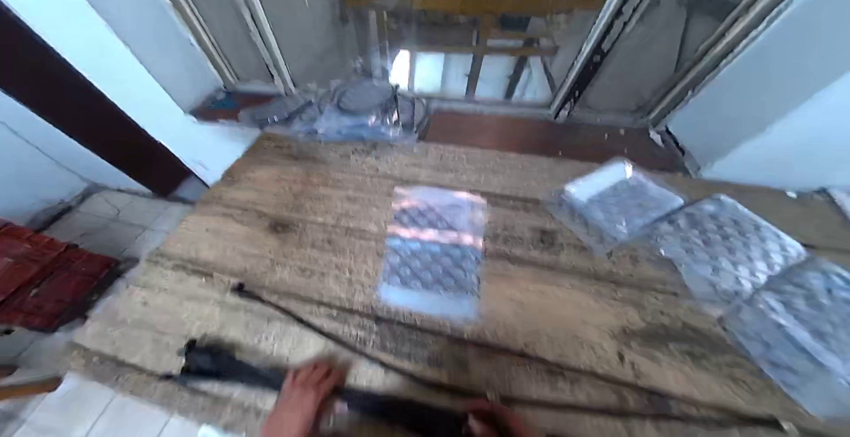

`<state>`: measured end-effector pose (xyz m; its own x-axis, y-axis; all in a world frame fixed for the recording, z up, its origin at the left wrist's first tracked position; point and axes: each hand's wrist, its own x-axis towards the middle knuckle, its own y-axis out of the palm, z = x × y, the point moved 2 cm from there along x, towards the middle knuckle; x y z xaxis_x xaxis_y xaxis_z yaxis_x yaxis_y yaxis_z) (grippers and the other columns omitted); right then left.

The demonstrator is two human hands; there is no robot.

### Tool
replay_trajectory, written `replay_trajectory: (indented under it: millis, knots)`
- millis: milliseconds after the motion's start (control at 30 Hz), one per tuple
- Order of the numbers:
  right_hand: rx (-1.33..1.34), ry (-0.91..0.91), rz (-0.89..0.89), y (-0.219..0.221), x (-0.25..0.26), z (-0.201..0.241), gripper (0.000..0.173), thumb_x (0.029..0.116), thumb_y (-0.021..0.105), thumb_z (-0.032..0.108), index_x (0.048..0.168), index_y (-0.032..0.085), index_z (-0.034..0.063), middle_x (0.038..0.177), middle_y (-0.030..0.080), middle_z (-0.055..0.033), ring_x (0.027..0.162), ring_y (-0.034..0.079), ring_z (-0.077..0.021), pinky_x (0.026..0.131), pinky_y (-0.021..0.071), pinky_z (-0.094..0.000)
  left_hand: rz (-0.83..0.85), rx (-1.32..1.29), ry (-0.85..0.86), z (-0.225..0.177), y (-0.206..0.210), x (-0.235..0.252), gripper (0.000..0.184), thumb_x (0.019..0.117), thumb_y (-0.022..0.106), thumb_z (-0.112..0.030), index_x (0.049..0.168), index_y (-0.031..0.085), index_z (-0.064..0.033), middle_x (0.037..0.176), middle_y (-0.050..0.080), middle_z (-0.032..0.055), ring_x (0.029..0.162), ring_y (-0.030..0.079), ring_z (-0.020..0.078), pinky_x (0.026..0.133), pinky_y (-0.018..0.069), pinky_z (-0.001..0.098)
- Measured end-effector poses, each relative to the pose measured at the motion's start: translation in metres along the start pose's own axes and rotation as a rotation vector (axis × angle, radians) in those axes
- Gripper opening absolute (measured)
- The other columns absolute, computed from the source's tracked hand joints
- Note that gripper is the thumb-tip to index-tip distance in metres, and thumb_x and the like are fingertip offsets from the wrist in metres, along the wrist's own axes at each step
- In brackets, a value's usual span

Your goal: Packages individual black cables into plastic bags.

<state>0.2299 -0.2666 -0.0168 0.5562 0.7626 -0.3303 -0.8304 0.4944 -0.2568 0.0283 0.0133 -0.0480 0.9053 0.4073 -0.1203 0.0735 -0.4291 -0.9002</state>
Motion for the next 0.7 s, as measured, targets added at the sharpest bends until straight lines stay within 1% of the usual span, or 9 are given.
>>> replay_trajectory:
  millis: [67,167,233,267,300,333,367,433,700]
  knots:
    - [-0.081,0.012,-0.028,-0.004,-0.012,-0.002,0.025,0.1013,0.061,0.012,0.122,0.068,-0.0006,0.107,0.075,-0.0102,0.09,0.074,-0.0166,0.085,0.062,-0.0367,-0.061,0.045,0.065,0.003,-0.004,0.002,0.016,0.0953,0.068,-0.016,0.103,0.077,-0.0051,0.105,0.075,0.0172,0.105,0.07,0.0405,0.091,0.0556,0.06]
    - [0.054,0.119,0.091,0.0,-0.029,-0.025,0.029,0.1036,0.059,0.025,0.117,0.069,0.0021,0.102,0.075,-0.0045,0.09,0.073,-0.0121,0.085,0.0614,-0.0325,-0.161,-0.044,0.122,-0.002,-0.02,0.005,0.016,0.0982,0.062,-0.01,0.101,0.077,-0.0037,0.099,0.075,0.014,0.098,0.072,0.0338,0.091,0.0571,0.055]
    - [0.39,0.181,0.097,-0.001,-0.049,-0.043,0.053,0.1024,0.059,0.037,0.136,0.054,-0.0036,0.115,0.074,-0.0125,0.099,0.074,-0.0237,0.088,0.0622,-0.0407,-0.233,-0.145,0.213,-0.008,-0.037,0.001,0.024,0.1005,0.056,-0.021,0.101,0.077,-0.0097,0.095,0.073,0.004,0.093,0.071,0.0209,0.088,0.0581,0.0465]
    - [0.58,0.165,0.001,-0.007,-0.058,-0.051,0.073,0.0992,0.062,0.048,0.147,0.039,-0.0022,0.125,0.07,-0.016,0.108,0.072,-0.0292,0.092,0.0609,-0.0448,-0.257,-0.186,0.252,-0.01,-0.046,-0.001,0.029,0.1019,0.053,-0.03,0.101,0.077,-0.0142,0.093,0.072,-0.0019,0.091,0.069,0.0141,0.086,0.0567,0.0419]
    - [0.737,0.123,-0.148,-0.019,-0.064,-0.059,0.077,0.1008,0.058,0.049,0.153,0.028,0.002,0.133,0.065,-0.0163,0.114,0.069,-0.0309,0.096,0.059,-0.047,-0.275,-0.202,0.273,-0.012,-0.054,-0.005,0.031,0.1022,0.052,-0.036,0.101,0.078,-0.0177,0.091,0.07,-0.0063,0.089,0.067,0.0093,0.084,0.0557,0.0376]
    - [0.848,0.103,-0.352,-0.034,-0.068,-0.064,0.057,0.107,0.047,0.041,0.151,0.035,0.0053,0.13,0.067,-0.0122,0.113,0.069,-0.027,0.096,0.0585,-0.0444,-0.284,-0.191,0.282,-0.014,-0.06,-0.01,0.032,0.1018,0.052,-0.039,0.101,0.078,-0.0193,0.089,0.069,-0.0082,0.087,0.066,0.0072,0.083,0.0554,0.0352]
    - [0.941,0.113,-0.571,-0.049,-0.072,-0.063,0.036,0.1112,0.037,0.03,0.136,0.05,0.0066,0.117,0.073,-0.0073,0.106,0.073,-0.0215,0.092,0.0606,-0.0395,-0.29,-0.171,0.288,-0.014,-0.063,-0.013,0.032,0.1012,0.052,-0.038,0.1,0.079,-0.0184,0.087,0.069,-0.0078,0.085,0.066,0.0077,0.082,0.0555,0.0354]
    - [0.998,0.108,-0.798,-0.069,-0.078,-0.053,0.027,0.1124,0.03,0.016,0.11,0.055,0.007,0.094,0.076,-0.0039,0.092,0.076,-0.0176,0.085,0.064,-0.0347,-0.302,-0.156,0.301,-0.017,-0.059,-0.012,0.029,0.0998,0.056,-0.033,0.099,0.079,-0.0157,0.086,0.07,-0.0052,0.084,0.067,0.0109,0.081,0.0548,0.0374]
    - [0.866,0.029,-0.797,-0.014,-0.073,-0.025,0.013,0.1086,0.038,0.002,0.11,0.051,0.0023,0.092,0.075,-0.0088,0.087,0.077,-0.0207,0.081,0.0646,-0.0329,-0.282,-0.223,0.363,-0.034,-0.024,0.004,0.014,0.0945,0.067,-0.014,0.097,0.079,-0.0102,0.09,0.075,0.0013,0.088,0.07,0.0175,0.086,0.0559,0.0402]
